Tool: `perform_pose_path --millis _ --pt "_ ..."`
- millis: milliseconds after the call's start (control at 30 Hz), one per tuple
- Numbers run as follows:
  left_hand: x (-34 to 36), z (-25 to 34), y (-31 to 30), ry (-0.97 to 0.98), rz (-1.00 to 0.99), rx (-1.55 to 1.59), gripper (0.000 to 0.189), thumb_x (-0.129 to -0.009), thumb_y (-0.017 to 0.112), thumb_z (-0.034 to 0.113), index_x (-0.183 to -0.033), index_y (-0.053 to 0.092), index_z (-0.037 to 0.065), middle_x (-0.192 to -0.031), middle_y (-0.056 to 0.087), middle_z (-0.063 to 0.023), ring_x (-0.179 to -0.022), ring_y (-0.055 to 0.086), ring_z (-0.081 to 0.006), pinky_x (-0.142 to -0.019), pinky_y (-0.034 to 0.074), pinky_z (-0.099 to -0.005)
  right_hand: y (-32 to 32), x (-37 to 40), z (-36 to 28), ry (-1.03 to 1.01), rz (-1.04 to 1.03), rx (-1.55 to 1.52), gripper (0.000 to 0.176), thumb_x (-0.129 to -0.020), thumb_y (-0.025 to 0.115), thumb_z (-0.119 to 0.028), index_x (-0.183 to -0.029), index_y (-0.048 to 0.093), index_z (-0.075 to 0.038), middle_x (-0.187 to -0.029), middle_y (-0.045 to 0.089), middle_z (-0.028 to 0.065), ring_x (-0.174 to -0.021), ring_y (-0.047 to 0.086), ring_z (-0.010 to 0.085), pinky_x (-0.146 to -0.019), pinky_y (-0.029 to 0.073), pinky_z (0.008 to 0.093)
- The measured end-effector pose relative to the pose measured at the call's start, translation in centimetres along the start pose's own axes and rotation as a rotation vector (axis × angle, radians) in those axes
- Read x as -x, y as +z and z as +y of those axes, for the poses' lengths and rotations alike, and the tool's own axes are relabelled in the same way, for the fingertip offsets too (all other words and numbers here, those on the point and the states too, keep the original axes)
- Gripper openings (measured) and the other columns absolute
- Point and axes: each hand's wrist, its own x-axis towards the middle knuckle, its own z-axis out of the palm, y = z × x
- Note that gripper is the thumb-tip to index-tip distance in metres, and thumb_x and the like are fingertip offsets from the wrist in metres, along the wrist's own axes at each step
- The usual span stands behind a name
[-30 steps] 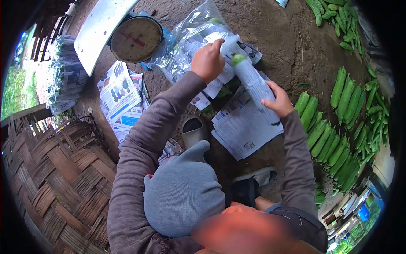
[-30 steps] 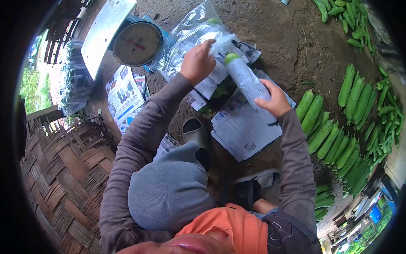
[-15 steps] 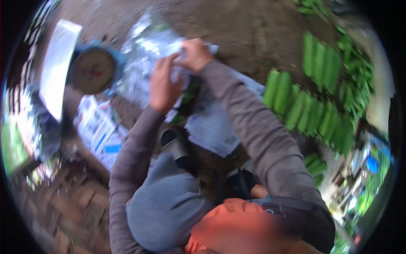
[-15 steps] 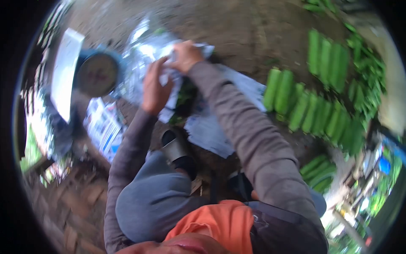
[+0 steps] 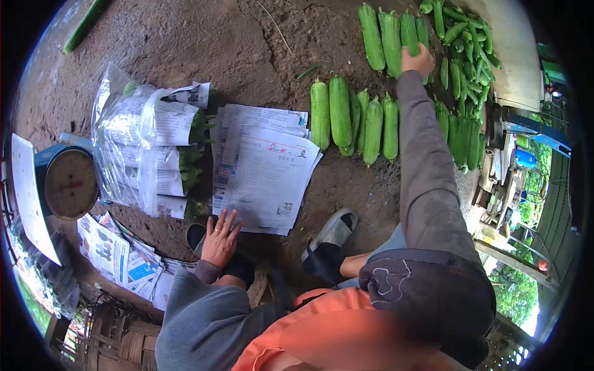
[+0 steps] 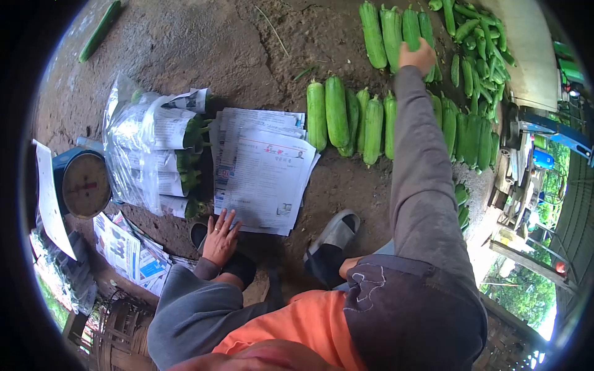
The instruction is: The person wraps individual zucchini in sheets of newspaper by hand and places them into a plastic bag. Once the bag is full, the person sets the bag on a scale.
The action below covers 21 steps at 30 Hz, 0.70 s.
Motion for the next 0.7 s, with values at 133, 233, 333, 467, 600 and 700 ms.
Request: perform_pose_path --millis 133,233,333,467,600,700 --pt "-2.6 -0.6 -2.3 -0.024 -0.238 -0.028 0.078 -0.068 0.075 0.03 -0.139 0.042 0.019 -0.155 0.02 -0.0076 -0.144 0.012 -0.0311 -0.112 0.017 -0.0572 -1.9 -0.1 2.6 0.325 -0.147 0.292 0.073 -0.063 0.076 -0.057 -0.12 0.06 -0.014 -0.125 0.053 0.0136 -0.118 0.046 0.0335 -0.095 0.043 0.047" --pt "-3.9 -1.2 -2.2 -0.004 -0.25 -0.024 0.077 -0.073 0.071 0.022 -0.142 0.038 0.021 -0.156 0.017 -0.0056 -0.144 0.013 -0.03 -0.112 0.02 -0.0562 -2.1 1.4 3.0 0.157 -0.246 0.433 0.077 -0.06 0.076 -0.06 -0.12 0.06 -0.015 -0.129 0.049 0.013 -0.121 0.044 0.0308 -0.097 0.042 0.0469" --pt "-4.0 -1.7 -0.4 0.025 -0.165 -0.13 0.072 -0.074 0.07 0.023 -0.14 0.041 0.02 -0.155 0.02 -0.0066 -0.143 0.016 -0.0313 -0.111 0.022 -0.0559 -1.9 1.4 3.8 0.075 -0.199 0.394 0.078 -0.06 0.078 -0.057 -0.122 0.058 -0.013 -0.124 0.054 0.0115 -0.118 0.048 0.0317 -0.097 0.042 0.0454" --pt "-4.2 -1.1 -0.6 -0.009 -0.09 0.009 0.069 -0.074 0.071 0.028 -0.137 0.045 0.017 -0.152 0.024 -0.0084 -0.14 0.02 -0.0345 -0.109 0.025 -0.0567 -1.6 -2.9 6.6 0.096 -0.063 -0.018 0.074 -0.062 0.08 -0.049 -0.12 0.061 -0.007 -0.108 0.066 0.0153 -0.091 0.065 0.0319 -0.083 0.051 0.0406" --pt "-4.1 -0.7 -0.1 -0.016 -0.036 0.015 0.07 -0.073 0.072 0.028 -0.136 0.045 0.017 -0.152 0.024 -0.0086 -0.14 0.02 -0.036 -0.108 0.026 -0.0581 -11.2 -6.6 2.6 0.381 -0.089 -0.482 0.062 -0.063 0.086 -0.029 -0.115 0.062 -0.005 -0.101 0.065 0.0128 -0.084 0.064 0.0213 -0.072 0.056 0.0326" --pt "-4.3 -0.3 -0.9 -0.033 -0.075 -0.001 0.076 -0.07 0.074 0.028 -0.138 0.043 0.017 -0.153 0.022 -0.009 -0.14 0.019 -0.0361 -0.109 0.024 -0.0582 -17.8 -8.6 1.1 0.208 0.1 -0.986 0.053 -0.071 0.079 -0.021 -0.118 0.059 -0.004 -0.117 0.059 0.0144 -0.105 0.059 0.0249 -0.079 0.057 0.0399"
